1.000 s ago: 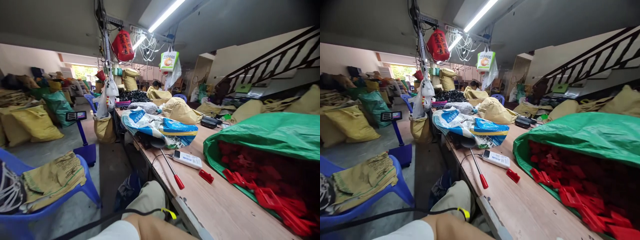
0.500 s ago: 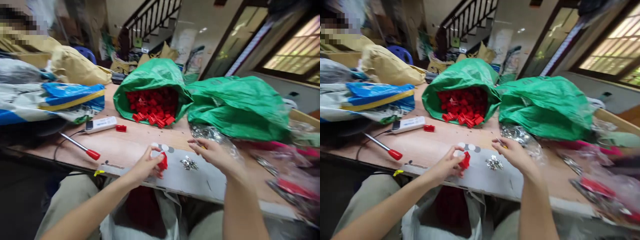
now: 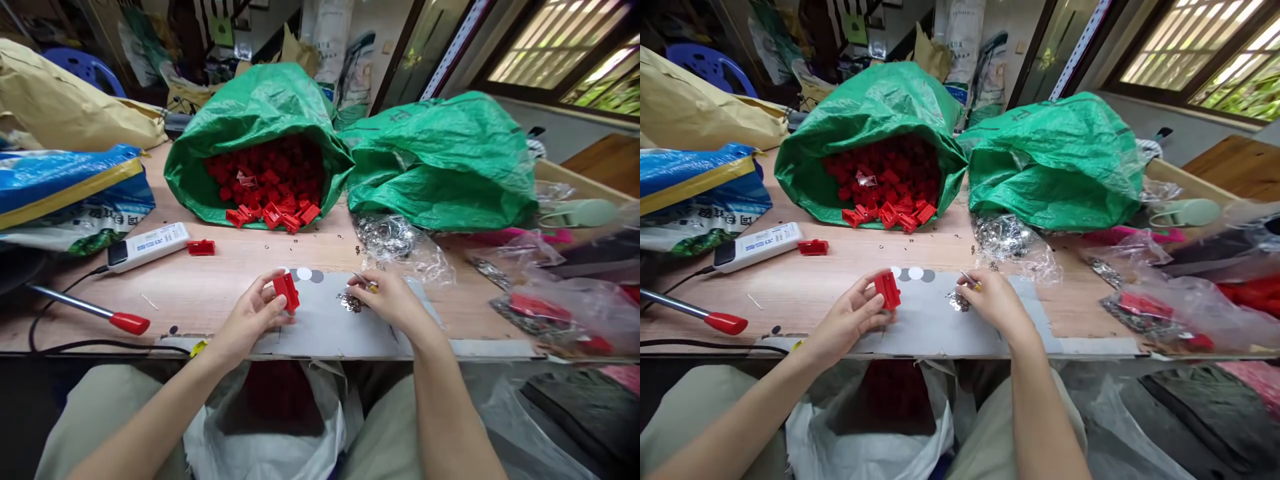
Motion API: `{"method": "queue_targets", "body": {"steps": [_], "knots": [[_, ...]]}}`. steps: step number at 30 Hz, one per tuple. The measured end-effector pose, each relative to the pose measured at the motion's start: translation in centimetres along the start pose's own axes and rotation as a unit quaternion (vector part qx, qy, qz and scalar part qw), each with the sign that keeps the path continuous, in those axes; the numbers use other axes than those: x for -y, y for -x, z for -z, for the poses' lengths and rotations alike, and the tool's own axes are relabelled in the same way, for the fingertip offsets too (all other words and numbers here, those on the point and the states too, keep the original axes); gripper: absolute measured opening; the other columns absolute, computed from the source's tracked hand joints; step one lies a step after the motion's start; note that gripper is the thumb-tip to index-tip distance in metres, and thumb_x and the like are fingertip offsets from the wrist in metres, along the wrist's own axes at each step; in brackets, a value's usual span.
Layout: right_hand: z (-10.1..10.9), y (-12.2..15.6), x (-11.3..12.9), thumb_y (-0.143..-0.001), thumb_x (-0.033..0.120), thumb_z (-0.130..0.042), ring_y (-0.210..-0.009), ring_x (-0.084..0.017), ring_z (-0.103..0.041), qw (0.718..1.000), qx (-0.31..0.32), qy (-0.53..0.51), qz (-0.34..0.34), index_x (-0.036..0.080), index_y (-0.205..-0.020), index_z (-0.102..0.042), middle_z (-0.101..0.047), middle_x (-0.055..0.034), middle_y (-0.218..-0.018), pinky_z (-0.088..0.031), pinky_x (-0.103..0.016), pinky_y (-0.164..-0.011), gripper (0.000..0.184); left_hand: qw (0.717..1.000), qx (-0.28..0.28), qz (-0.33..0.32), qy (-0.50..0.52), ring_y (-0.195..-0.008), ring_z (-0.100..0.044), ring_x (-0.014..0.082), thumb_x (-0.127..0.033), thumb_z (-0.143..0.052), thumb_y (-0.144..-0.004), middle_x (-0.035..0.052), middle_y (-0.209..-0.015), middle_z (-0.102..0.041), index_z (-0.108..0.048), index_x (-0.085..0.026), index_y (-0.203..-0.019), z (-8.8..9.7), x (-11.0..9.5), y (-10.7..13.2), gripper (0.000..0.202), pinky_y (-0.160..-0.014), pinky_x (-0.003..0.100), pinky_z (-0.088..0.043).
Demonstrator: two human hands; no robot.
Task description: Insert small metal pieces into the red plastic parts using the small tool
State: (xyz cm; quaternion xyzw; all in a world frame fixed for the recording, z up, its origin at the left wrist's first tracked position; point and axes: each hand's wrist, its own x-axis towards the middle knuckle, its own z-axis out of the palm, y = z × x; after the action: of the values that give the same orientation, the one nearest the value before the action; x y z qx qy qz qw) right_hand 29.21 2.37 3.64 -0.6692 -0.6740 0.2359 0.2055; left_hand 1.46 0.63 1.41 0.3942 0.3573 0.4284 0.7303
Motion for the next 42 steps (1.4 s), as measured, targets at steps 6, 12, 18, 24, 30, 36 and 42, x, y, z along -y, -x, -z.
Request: {"method": "queue_targets", "body": {"steps": [6, 12, 18, 24, 30, 36, 42], "knots": [[-1.5, 0.1, 1.6, -0.083, 0.024, -0.063, -0.080, -0.022, -0.064, 0.995, 0.022, 0.087, 0.031, 0.020, -0.080, -0.069, -0.072, -0.0057, -0.087, -0.042, -0.030, -0.070, 0.007, 0.989, -0.012, -0.098, -0.106, -0.102, -0.068, 0.0192, -0.031, -0.078, -0.084, 0.0063, -0.110, -0.070, -0.058, -0.020, -0.110, 0.5, 1.4, -0.4, 0.035, -0.093, 0.030, -0.054], [-1.6, 0.0, 1.1, -0.084, 0.025, -0.063, -0.079, -0.023, -0.062, 0.993, 0.012, 0.104, 0.045, 0.021, -0.076, -0.065, -0.070, -0.0064, -0.083, -0.041, -0.032, -0.069, 0.009, 0.981, -0.014, -0.111, -0.160, -0.106, -0.067, 0.0169, -0.025, -0.075, -0.085, 0.0045, -0.113, -0.067, -0.059, -0.021, -0.108, 0.4, 1.5, -0.1, 0.028, -0.095, 0.028, -0.053], [-2.2, -0.2, 1.9, -0.086, 0.021, -0.061, -0.075, -0.020, -0.063, 0.986, -0.008, 0.018, 0.165, 0.022, -0.078, -0.065, -0.070, -0.0039, -0.081, -0.044, -0.030, -0.070, 0.009, 0.980, -0.020, -0.108, -0.164, -0.107, -0.066, 0.0153, -0.022, -0.072, -0.086, 0.0028, -0.112, -0.066, -0.059, -0.022, -0.107, 0.1, 1.5, 0.0, 0.025, -0.096, 0.027, -0.053], [-2.7, -0.3, 1.5, -0.091, 0.022, -0.059, -0.083, -0.020, -0.067, 0.979, 0.041, -0.014, 0.197, 0.021, -0.091, -0.071, -0.073, -0.0051, -0.093, -0.047, -0.030, -0.074, 0.012, 0.982, -0.026, -0.101, -0.160, -0.106, -0.066, 0.0164, -0.021, -0.072, -0.085, 0.0035, -0.110, -0.067, -0.057, -0.020, -0.107, 0.0, 1.4, 0.0, 0.026, -0.096, 0.029, -0.053], [-0.9, 0.0, 0.7, -0.088, 0.024, -0.063, -0.088, -0.022, -0.066, 0.984, 0.064, -0.023, 0.166, 0.021, -0.087, -0.073, -0.071, -0.0065, -0.093, -0.049, -0.031, -0.077, 0.010, 0.978, -0.028, -0.104, -0.178, -0.103, -0.067, 0.0177, -0.022, -0.072, -0.084, 0.0056, -0.110, -0.067, -0.059, -0.018, -0.105, -0.1, 1.2, 0.1, 0.025, -0.094, 0.029, -0.053], [-1.3, 0.0, 0.6, -0.088, 0.026, -0.064, -0.087, -0.022, -0.066, 0.987, 0.065, -0.020, 0.147, 0.021, -0.088, -0.073, -0.072, -0.0067, -0.093, -0.049, -0.034, -0.078, 0.011, 0.978, -0.024, -0.098, -0.182, -0.105, -0.067, 0.0181, -0.023, -0.072, -0.085, 0.0054, -0.109, -0.068, -0.059, -0.019, -0.105, -0.1, 1.2, 0.2, 0.024, -0.094, 0.029, -0.053], [-1.8, 0.0, 1.1, -0.088, 0.025, -0.061, -0.084, -0.021, -0.066, 0.986, 0.080, -0.016, 0.147, 0.021, -0.086, -0.073, -0.071, -0.0065, -0.093, -0.049, -0.033, -0.076, 0.013, 0.976, -0.027, -0.108, -0.185, -0.105, -0.067, 0.0186, -0.024, -0.072, -0.085, 0.0058, -0.109, -0.069, -0.060, -0.019, -0.107, 0.1, 1.4, 0.2, 0.025, -0.093, 0.029, -0.054]]}}
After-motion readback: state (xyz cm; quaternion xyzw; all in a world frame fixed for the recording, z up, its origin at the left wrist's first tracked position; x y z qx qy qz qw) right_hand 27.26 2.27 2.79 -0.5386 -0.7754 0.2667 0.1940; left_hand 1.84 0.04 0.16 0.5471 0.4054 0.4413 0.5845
